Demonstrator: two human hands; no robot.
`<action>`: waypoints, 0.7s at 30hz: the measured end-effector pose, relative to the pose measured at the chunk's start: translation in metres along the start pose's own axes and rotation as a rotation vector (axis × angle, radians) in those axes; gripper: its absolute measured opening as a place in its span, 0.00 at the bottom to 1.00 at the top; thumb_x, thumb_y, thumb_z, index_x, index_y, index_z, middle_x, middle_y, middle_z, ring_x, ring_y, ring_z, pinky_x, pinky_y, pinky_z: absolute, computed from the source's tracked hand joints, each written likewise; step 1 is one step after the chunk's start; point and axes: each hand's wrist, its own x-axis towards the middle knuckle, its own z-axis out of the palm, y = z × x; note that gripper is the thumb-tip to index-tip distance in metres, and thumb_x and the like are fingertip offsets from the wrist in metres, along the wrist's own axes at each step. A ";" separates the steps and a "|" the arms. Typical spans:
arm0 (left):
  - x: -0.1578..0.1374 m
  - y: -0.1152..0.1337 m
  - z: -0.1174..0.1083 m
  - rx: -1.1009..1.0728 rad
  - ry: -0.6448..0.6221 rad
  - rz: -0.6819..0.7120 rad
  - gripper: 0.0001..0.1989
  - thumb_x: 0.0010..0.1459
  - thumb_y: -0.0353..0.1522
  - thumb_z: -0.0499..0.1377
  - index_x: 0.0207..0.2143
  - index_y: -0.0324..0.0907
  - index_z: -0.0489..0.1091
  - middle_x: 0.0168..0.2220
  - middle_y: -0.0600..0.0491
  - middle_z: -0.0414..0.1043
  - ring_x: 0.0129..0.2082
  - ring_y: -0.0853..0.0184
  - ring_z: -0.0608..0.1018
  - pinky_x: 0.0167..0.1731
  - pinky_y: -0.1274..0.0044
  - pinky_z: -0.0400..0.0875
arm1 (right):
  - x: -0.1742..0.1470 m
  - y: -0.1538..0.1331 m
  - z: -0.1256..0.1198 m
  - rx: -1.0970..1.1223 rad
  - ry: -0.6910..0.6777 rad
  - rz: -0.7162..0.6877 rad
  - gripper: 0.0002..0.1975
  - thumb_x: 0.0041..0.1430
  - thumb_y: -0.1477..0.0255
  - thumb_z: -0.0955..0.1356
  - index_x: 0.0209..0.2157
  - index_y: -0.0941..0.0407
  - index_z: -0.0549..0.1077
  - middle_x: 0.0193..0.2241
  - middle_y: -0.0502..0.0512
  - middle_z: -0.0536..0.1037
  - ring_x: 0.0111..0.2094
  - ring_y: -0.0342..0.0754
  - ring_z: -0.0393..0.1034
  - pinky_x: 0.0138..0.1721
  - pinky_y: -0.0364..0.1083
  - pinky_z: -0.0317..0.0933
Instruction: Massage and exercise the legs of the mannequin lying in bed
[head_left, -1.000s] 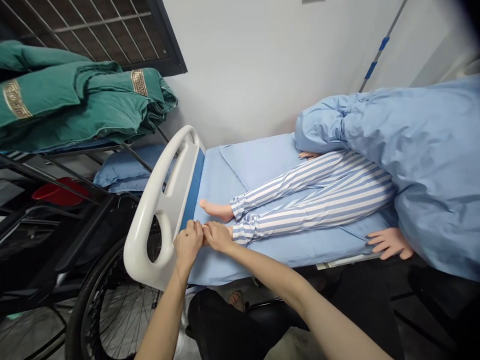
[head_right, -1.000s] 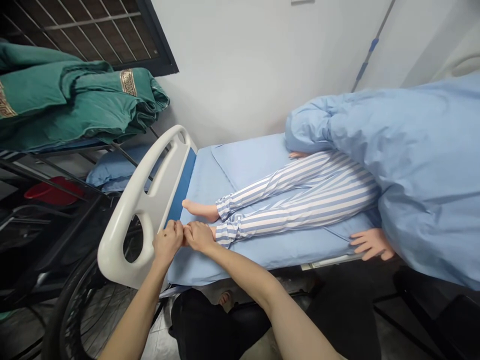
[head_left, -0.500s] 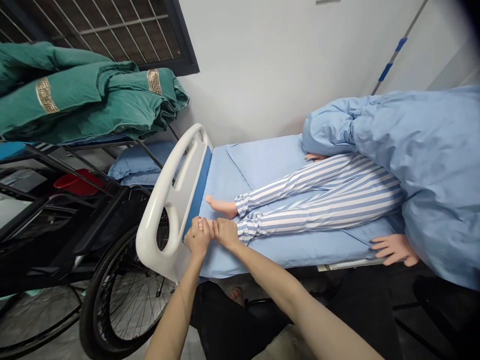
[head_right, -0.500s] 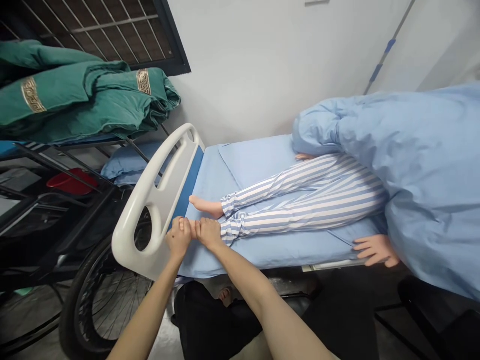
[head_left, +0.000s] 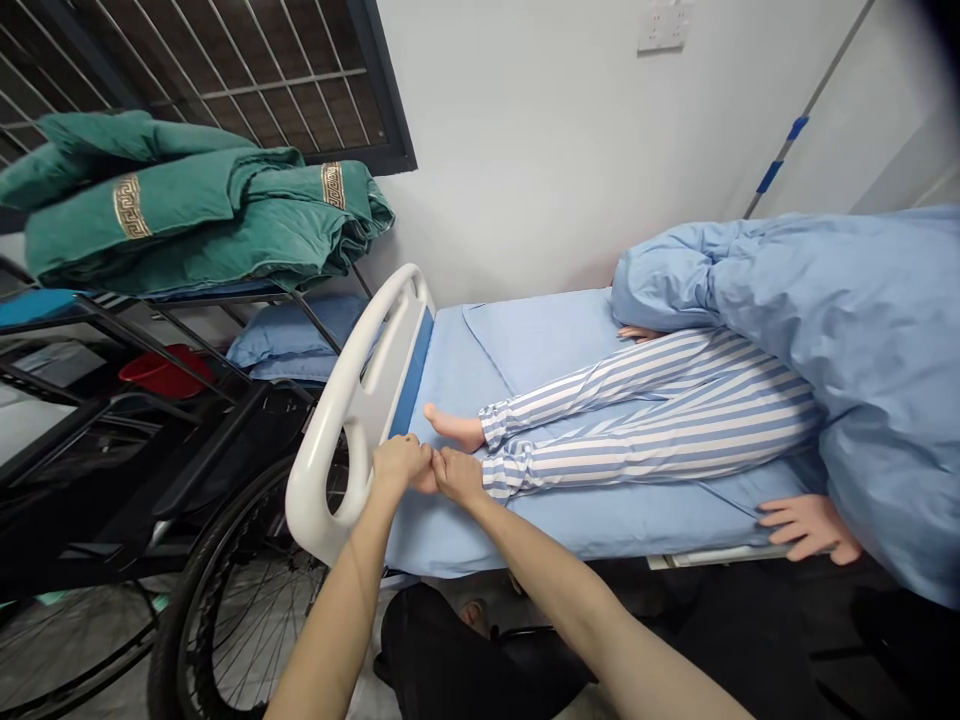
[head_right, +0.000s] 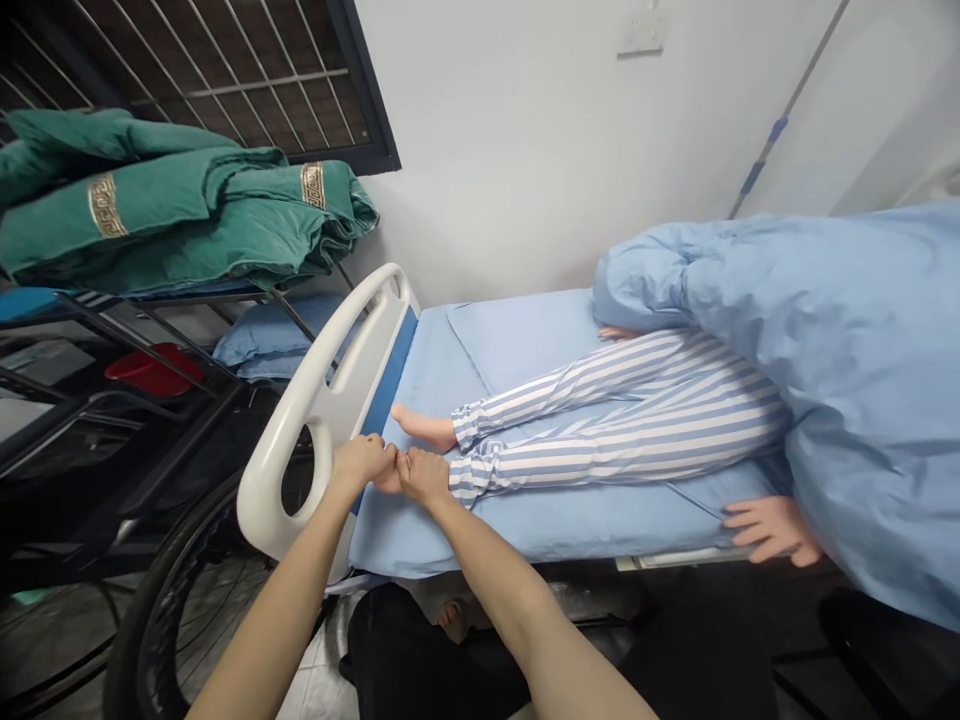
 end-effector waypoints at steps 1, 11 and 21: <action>-0.003 -0.001 0.005 -0.026 0.007 -0.021 0.14 0.58 0.38 0.55 0.31 0.37 0.76 0.37 0.38 0.78 0.39 0.51 0.79 0.38 0.69 0.68 | 0.000 0.001 0.000 -0.005 -0.004 0.006 0.25 0.72 0.59 0.52 0.41 0.56 0.74 0.39 0.58 0.80 0.38 0.51 0.75 0.36 0.45 0.59; -0.062 -0.010 0.058 -0.275 0.314 -0.124 0.25 0.64 0.46 0.50 0.53 0.37 0.66 0.36 0.43 0.78 0.34 0.58 0.80 0.32 0.74 0.65 | -0.016 -0.005 -0.002 -0.003 0.083 0.021 0.25 0.73 0.66 0.50 0.40 0.58 0.74 0.40 0.61 0.79 0.43 0.53 0.74 0.43 0.47 0.58; -0.032 -0.008 0.020 0.120 0.160 0.057 0.20 0.65 0.43 0.47 0.49 0.42 0.70 0.31 0.44 0.77 0.33 0.55 0.79 0.31 0.73 0.60 | 0.011 -0.010 -0.010 -0.072 -0.094 0.035 0.23 0.72 0.61 0.53 0.42 0.57 0.74 0.39 0.60 0.80 0.39 0.52 0.76 0.33 0.44 0.59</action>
